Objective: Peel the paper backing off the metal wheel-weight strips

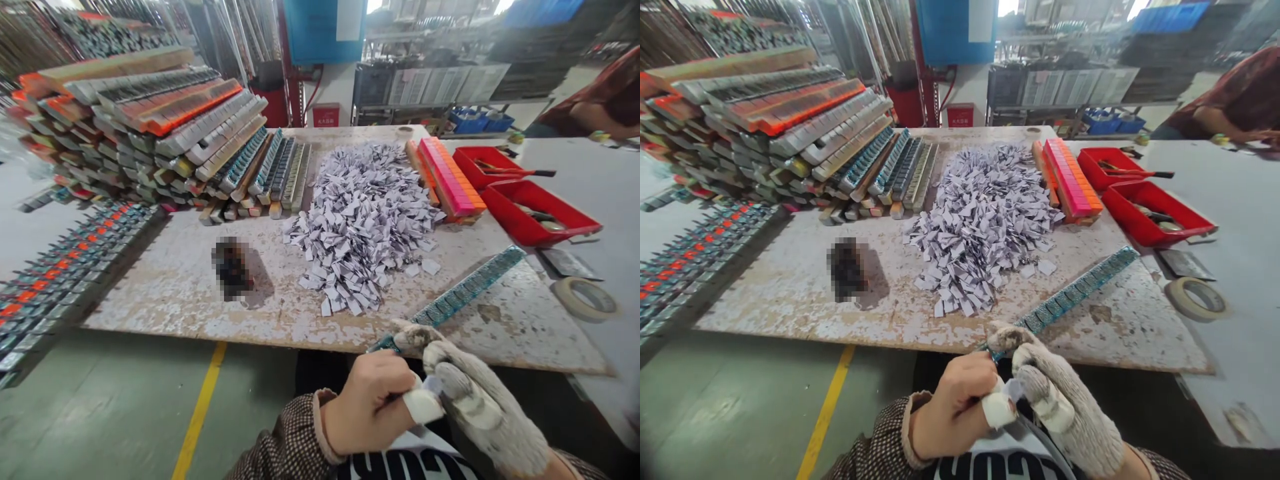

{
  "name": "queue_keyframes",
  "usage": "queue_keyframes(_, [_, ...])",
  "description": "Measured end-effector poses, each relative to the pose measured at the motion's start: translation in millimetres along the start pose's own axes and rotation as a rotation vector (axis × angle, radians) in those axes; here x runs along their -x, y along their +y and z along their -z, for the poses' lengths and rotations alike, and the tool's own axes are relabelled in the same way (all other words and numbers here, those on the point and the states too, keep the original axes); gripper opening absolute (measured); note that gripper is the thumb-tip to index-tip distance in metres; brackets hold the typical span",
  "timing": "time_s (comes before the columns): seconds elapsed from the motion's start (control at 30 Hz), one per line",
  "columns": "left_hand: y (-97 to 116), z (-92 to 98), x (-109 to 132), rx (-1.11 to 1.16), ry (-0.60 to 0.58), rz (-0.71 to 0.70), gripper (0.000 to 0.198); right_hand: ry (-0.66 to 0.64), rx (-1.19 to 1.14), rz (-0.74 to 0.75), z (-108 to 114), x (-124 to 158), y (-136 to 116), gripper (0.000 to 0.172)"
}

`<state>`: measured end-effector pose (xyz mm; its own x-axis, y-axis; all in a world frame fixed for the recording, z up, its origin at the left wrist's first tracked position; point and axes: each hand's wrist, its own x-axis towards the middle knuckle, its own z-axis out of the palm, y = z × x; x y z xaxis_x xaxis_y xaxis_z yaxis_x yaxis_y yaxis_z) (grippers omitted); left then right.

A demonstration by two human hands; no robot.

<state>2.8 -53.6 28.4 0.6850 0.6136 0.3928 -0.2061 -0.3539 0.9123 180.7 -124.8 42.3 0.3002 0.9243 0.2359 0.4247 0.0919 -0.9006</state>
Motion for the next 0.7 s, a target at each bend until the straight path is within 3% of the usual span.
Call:
queue_keyframes(0.13, [-12,1.7,5,-0.205,0.170,0.181,0.052,-0.032,-0.055,0.009,-8,8,3,0.025])
queue_keyframes(0.23, [-12,3.4,12,-0.260,0.079,0.121,0.043,-0.032,-0.076,0.004,-16,11,6,0.025])
queue_keyframes(0.4, [-9,3.6,18,-0.181,-0.041,-0.053,0.038,-0.196,0.010,0.115,-18,10,8,0.029])
queue_keyframes(0.6, [-35,8.0,30,-0.520,0.106,-0.011,0.038,0.036,0.395,0.371,-8,0,31,0.015])
queue_keyframes(0.7, [-49,10.2,39,-0.685,0.119,0.068,0.043,0.020,0.613,0.498,-10,-7,42,0.011])
